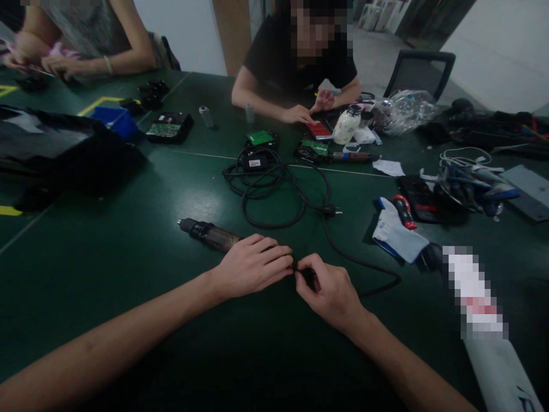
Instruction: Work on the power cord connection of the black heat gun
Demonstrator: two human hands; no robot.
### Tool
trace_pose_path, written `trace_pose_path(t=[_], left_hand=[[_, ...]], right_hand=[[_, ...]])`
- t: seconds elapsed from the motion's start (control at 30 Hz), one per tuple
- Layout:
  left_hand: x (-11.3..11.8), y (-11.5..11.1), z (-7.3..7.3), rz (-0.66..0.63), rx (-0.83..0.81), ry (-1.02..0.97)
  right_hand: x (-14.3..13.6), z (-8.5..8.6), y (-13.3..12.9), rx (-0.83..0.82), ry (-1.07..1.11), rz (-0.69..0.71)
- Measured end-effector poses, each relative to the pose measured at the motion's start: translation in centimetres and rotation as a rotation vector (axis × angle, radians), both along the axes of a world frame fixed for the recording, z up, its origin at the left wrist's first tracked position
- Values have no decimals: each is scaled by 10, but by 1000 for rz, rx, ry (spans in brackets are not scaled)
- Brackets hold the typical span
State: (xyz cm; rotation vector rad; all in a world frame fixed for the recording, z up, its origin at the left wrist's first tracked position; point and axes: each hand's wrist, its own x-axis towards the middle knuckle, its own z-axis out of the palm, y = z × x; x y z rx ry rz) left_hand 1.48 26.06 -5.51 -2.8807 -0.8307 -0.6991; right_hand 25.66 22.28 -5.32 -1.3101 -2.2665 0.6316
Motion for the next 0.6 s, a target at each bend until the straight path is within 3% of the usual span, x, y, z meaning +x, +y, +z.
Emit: trace_pose_path(t=[0.6], left_hand=[[0, -1, 1, -23, -24, -12]], right_hand=[[1, -2, 0, -17, 21, 1]])
